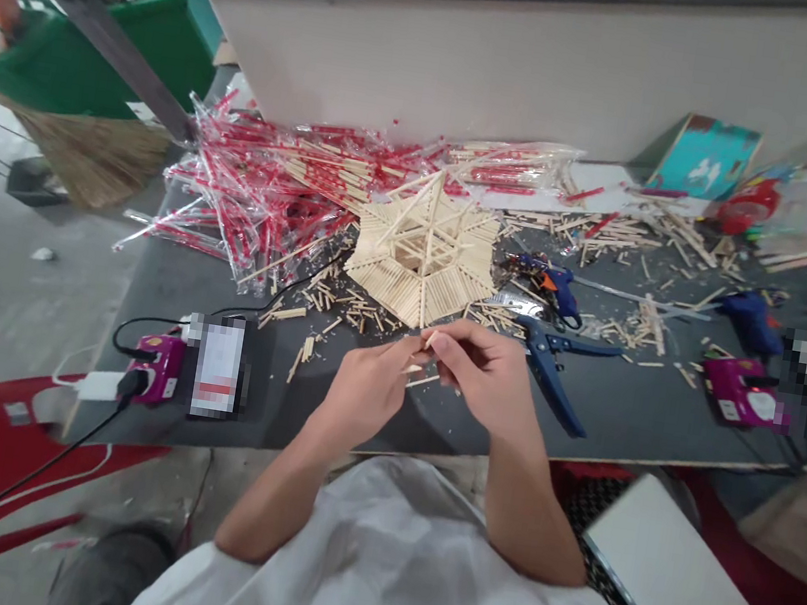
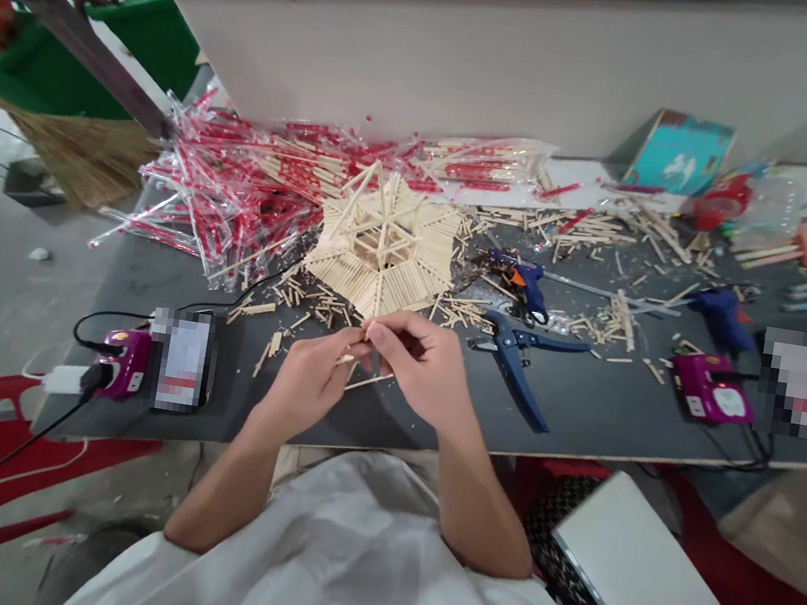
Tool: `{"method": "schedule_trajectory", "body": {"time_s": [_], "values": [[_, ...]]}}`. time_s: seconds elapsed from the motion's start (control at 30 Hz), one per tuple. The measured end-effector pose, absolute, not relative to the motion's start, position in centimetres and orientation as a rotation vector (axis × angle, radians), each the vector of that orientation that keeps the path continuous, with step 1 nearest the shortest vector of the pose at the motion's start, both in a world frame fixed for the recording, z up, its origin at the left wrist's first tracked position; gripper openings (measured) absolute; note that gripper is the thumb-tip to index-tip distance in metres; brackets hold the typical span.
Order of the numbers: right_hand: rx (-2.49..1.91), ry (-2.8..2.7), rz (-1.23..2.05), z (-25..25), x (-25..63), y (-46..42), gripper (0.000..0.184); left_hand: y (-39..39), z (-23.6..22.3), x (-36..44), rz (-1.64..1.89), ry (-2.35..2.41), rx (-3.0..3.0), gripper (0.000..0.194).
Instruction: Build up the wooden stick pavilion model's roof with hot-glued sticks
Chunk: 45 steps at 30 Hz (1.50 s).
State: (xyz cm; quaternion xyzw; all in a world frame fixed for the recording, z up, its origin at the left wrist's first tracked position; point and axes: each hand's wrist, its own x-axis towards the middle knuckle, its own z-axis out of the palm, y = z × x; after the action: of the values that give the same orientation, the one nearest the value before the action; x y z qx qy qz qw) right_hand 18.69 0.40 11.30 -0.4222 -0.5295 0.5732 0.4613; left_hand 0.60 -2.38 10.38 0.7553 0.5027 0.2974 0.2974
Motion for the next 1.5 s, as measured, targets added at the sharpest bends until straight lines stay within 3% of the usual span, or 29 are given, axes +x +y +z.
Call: {"method": "schedule_trajectory", "body": {"time_s": [0.23, 0.43, 0.6, 0.93, 1.1, 1.5], "values": [[-0.963, -1.343, 1.471, 10.9, 19.0, 1.1, 0.012, -1.7, 10.2, 0.4, 0.810, 1.253, 1.927, 0.036], [-0.981, -1.269, 1.322, 11.2, 19.2, 2.0, 0.013, -1.9, 9.1, 0.7, 0.877, 1.304, 1.901, 0.020], [-0.991, -1.168, 1.242, 11.8, 19.4, 3.2, 0.021, -2.2, 8.1, 1.1, 0.894, 1.297, 1.811, 0.022], [-1.061, -1.430, 1.216, 10.5, 18.4, 3.3, 0.019, 1.1, 9.8, 0.8, 0.885, 1.253, 1.859, 0.023], [-1.036, -1.432, 1.166, 10.2, 18.4, 3.8, 0.016, 2.4, 10.1, 0.1, 0.848, 1.149, 1.744, 0.035], [-1.034, -1.302, 1.251, 10.5, 16.6, 4.3, 0.028, 5.5, 13.9, -0.6, 1.315, 1.313, 1.904, 0.013]]}}
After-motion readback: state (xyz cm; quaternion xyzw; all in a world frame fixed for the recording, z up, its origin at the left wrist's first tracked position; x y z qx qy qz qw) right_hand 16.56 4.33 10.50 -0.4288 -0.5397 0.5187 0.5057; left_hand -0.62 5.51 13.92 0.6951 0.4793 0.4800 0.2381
